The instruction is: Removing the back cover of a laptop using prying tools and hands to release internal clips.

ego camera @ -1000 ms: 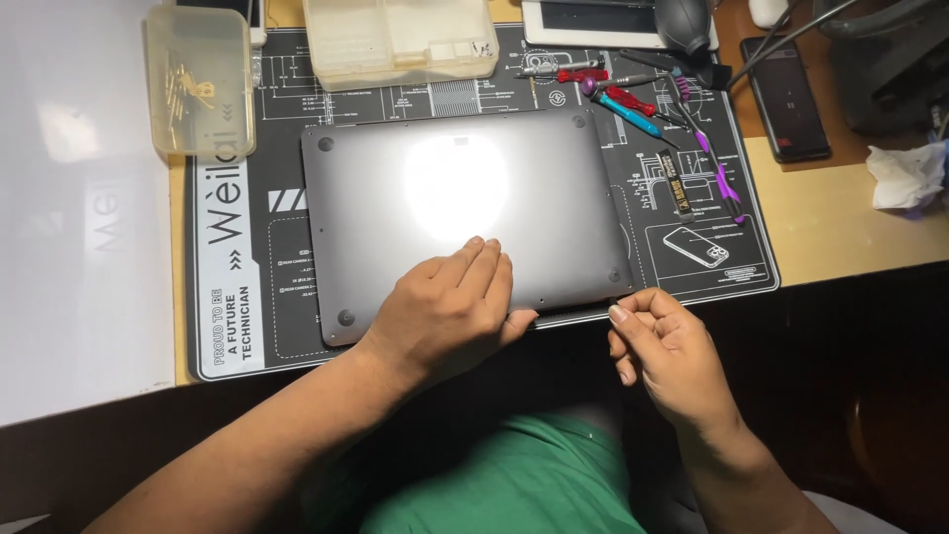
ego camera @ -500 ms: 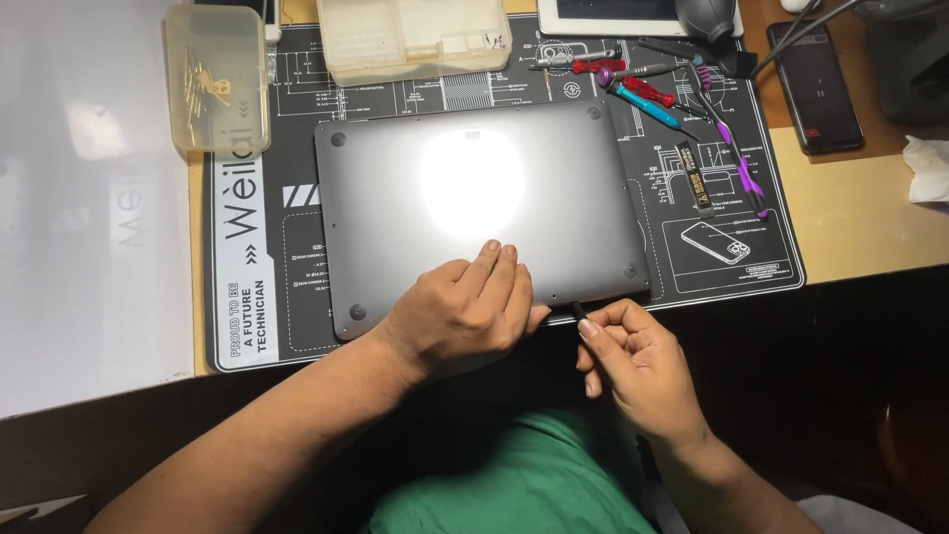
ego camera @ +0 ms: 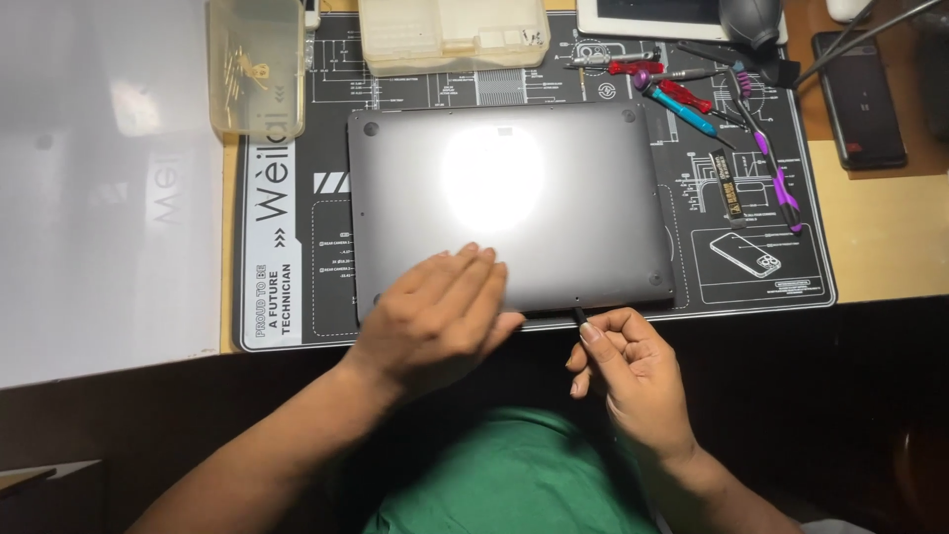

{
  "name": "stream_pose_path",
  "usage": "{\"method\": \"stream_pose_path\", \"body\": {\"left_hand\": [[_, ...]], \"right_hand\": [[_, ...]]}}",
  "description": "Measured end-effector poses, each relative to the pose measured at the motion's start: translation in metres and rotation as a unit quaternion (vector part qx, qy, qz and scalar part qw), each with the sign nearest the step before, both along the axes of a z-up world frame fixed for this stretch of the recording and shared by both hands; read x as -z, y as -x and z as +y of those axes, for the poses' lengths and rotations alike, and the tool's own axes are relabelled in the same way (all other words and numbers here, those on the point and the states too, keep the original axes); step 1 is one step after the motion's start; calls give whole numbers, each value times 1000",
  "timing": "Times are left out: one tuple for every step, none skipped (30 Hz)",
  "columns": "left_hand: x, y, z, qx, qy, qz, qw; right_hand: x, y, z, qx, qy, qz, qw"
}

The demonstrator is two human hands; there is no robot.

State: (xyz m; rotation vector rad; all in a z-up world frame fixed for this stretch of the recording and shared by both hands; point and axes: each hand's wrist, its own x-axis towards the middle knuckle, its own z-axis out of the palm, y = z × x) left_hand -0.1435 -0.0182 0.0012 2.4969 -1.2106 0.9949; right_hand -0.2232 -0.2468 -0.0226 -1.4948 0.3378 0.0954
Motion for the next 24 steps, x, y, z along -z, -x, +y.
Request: {"method": "stream_pose_path", "body": {"left_hand": [[-2,0,8,-3,-1,1,1000],[-3,0,15,-13,-9,4,1000],[-5,1,23,-23,-17,8,1000],[-4,0,25,-25,-18,8,999],[-3,-1,28,-29,-23,-8,999],[-3,-1,30,-33,-28,-25,999],[-1,-4,30,-35,-29,-25,999],[0,-6,30,-30,-37,-52,998],[2,-7,29,-26,-45,-79,996],[2,-9,30,-25,-45,-79,995],[2,-10,31,-14,-66,-84,994],[3,-11,31,-2,-85,-88,992],[4,-11,30,-1,-85,-87,993],[5,-12,30,13,-91,-92,992],[5,-13,30,28,-96,-96,990],[4,-13,30,27,-96,-97,990],[2,-14,30,33,-105,-104,989],[0,-15,30,40,-113,-109,987],[0,-15,29,39,-113,-109,987],[0,-14,28,38,-113,-118,986],[0,-14,27,36,-113,-126,985],[0,-14,27,35,-114,-127,985],[0,-14,27,33,-119,-134,983],[0,-14,27,31,-123,-141,982]], "right_hand": [[2,1,0,-3,-1,1,1000],[4,2,-1,-3,-13,3,1000],[6,4,-1,-4,-24,4,1000],[6,5,0,-6,-25,5,1000],[6,6,2,-6,-45,20,999],[6,7,3,-7,-66,36,997],[7,8,5,-9,-67,36,997],[9,9,8,-11,-79,35,996],[10,11,10,-13,-92,34,995],[10,10,12,-13,-92,34,995],[10,10,14,-23,-84,30,996],[10,11,16,-34,-74,27,996],[10,11,18,-33,-74,28,996],[11,11,21,-39,-71,34,996],[11,12,24,-45,-68,40,996],[11,11,28,-46,-69,39,996],[11,10,32,-52,-66,35,996],[10,10,36,-58,-63,31,996],[8,7,41,-58,-64,31,996],[6,6,45,-61,-37,13,997],[4,4,50,-64,-9,-5,998],[3,2,52,-65,-10,-5,998],[1,0,54,-66,10,-27,997],[-1,-2,57,-66,30,-49,996]]}}
